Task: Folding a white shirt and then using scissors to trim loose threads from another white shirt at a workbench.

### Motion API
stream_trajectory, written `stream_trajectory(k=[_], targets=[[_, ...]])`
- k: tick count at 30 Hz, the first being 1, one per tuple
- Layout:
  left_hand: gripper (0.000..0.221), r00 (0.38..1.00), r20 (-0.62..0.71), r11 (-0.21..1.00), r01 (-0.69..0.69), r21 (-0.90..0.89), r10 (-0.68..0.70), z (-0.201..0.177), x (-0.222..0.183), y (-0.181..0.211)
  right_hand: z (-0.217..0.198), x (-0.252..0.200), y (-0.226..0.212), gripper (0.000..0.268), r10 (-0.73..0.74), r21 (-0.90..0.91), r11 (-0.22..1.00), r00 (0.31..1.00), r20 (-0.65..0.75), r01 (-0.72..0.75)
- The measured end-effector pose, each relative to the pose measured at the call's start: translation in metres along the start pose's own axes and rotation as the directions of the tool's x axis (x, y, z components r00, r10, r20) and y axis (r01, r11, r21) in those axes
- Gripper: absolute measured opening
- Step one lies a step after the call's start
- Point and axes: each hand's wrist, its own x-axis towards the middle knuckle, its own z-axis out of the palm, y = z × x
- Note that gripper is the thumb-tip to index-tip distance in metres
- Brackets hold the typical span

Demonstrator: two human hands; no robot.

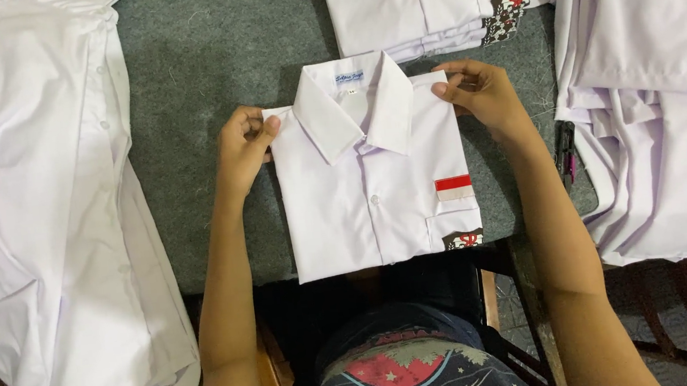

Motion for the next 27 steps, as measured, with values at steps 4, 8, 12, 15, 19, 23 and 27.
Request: stream_trajectory(k=[4,8,12,15,19,23,27], targets=[[0.037,1.000,0.009,1.000,0.009,0.007,-0.009,0.001,0.000,0.001,0.004,-0.004,-0.003,0.041,-0.005,-0.017,1.000,1.000,0.005,0.005],[0.042,0.998,0.043,0.999,0.039,0.018,-0.039,0.000,0.003,-0.004,0.009,-0.008,-0.014,0.040,-0.005,-0.041,0.999,1.000,0.008,0.005],[0.043,0.999,0.046,0.998,-0.013,0.054,0.010,0.000,0.003,-0.009,0.006,-0.003,0.003,0.039,0.000,-0.077,0.997,1.000,0.008,0.000],[0.044,0.998,0.037,0.995,-0.054,0.089,0.051,0.001,0.009,-0.019,0.004,-0.001,0.008,0.037,0.007,-0.090,0.996,1.000,0.002,-0.007],[0.043,0.998,0.020,0.992,-0.069,0.104,0.067,0.001,0.006,-0.019,0.009,-0.005,0.004,0.036,0.004,-0.088,0.996,1.000,-0.018,-0.005],[0.046,0.997,0.017,0.992,-0.081,0.091,0.080,-0.001,0.004,-0.020,0.005,0.000,0.010,0.044,-0.021,-0.099,0.995,1.000,-0.004,0.021],[0.054,0.993,0.037,0.989,-0.117,0.090,0.114,-0.001,-0.006,-0.008,0.004,0.004,0.020,0.047,-0.037,-0.089,0.995,0.999,0.006,0.037]])
